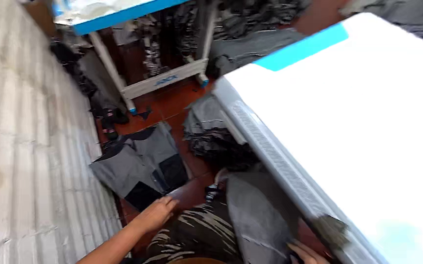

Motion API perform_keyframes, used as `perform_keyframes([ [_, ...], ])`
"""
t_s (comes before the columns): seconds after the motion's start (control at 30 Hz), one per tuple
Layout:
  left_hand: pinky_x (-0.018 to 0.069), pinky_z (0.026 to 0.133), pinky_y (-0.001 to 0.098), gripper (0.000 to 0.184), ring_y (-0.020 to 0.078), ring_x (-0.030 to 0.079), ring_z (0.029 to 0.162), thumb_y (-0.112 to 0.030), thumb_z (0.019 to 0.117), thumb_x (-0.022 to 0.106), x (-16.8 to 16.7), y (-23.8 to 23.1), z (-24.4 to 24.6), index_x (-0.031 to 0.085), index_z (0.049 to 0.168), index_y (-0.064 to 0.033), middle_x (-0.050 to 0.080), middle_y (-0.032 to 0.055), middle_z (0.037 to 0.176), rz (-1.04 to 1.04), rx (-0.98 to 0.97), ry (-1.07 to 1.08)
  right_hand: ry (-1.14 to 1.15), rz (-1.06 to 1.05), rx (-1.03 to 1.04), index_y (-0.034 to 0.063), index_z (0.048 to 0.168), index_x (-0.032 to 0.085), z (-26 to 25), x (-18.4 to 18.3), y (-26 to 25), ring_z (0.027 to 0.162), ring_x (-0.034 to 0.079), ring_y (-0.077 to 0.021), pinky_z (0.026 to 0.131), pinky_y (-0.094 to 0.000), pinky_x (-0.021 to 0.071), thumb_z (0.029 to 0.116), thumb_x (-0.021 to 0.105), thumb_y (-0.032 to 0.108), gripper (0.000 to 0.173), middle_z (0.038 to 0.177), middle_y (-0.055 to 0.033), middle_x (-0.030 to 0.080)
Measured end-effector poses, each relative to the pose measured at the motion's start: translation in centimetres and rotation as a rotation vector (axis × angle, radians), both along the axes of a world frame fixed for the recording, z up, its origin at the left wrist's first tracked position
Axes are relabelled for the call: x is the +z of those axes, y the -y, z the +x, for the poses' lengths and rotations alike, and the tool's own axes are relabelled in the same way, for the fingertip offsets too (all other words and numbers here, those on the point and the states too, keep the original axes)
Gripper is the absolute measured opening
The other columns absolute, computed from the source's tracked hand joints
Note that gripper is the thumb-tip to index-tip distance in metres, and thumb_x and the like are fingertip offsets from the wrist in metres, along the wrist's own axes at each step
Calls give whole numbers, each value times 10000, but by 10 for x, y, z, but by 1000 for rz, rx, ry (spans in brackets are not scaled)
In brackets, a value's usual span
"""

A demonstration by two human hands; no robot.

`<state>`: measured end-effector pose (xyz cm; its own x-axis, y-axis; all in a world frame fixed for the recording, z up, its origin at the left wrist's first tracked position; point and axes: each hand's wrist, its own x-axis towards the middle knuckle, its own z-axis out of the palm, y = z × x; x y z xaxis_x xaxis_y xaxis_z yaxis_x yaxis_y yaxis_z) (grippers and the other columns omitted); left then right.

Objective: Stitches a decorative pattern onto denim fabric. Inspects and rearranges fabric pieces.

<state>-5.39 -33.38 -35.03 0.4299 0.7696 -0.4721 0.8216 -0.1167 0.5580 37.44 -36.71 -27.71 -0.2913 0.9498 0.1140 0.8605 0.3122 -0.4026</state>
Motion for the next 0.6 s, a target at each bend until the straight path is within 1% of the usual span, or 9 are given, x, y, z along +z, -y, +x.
perform_keyframes([
  [0.1,420,1145,509,535,327,545,1363,-296,987,643,21,-22,54,533,1457,-64,581,167,1451,560,-184,274,0,-169,-169,-132,1269,625,26,-18,43,1247,577,-539,1064,-623,452,922,571,-43,362,1332,-340,606],
  [0.2,395,1156,528,552,282,528,1384,-330,975,668,29,-32,109,492,1473,-167,561,116,1480,773,-481,421,-45,-201,-262,-128,1331,584,28,-50,66,1268,565,-532,1057,-632,459,859,656,-50,484,1378,-336,576],
  [0.27,404,1147,530,467,303,536,1375,-179,1017,588,30,-35,136,499,1475,-180,560,122,1481,771,-607,436,-88,-189,-301,-107,1369,563,20,-70,69,1268,572,-515,1048,-613,480,876,666,2,515,1398,-331,561],
  [0.3,438,1125,516,418,317,574,1335,-70,1013,539,29,-37,147,565,1422,-156,607,132,1426,768,-619,456,-105,-169,-310,-97,1379,558,18,-79,66,1262,580,-506,1040,-603,491,881,668,34,526,1398,-327,561],
  [0.37,545,1019,430,302,271,701,1158,3,1000,506,32,-42,162,710,1193,-107,745,105,1188,820,-546,513,-139,-135,-310,-96,1389,543,17,-93,58,1249,590,-497,1032,-584,501,866,681,74,567,1386,-329,566],
  [0.43,609,848,361,246,216,756,944,-13,993,512,58,-50,166,733,1069,-90,774,81,977,889,-523,506,-179,-155,-309,-107,1403,519,17,-98,50,1264,575,-501,1053,-575,487,805,755,84,671,1397,-343,547],
  [0.47,610,755,337,227,196,745,841,-37,995,514,80,-54,164,726,1049,-95,759,68,898,947,-535,491,-204,-194,-315,-117,1417,497,17,-97,47,1290,550,-511,1076,-577,469,754,818,91,765,1423,-353,521],
  [0.53,527,583,316,222,185,633,645,-101,1031,470,134,-58,151,692,1035,-100,650,48,741,1103,-589,448,-238,-252,-320,-125,1448,451,14,-86,48,1346,495,-520,1109,-571,437,639,910,146,969,1478,-354,468],
  [0.6,448,519,324,261,199,530,577,-162,1079,369,190,-53,123,616,1021,-99,526,42,691,1226,-667,337,-252,-125,-267,-102,1410,508,10,-75,57,1288,559,-505,1041,-582,495,584,926,155,960,1439,-327,525],
])
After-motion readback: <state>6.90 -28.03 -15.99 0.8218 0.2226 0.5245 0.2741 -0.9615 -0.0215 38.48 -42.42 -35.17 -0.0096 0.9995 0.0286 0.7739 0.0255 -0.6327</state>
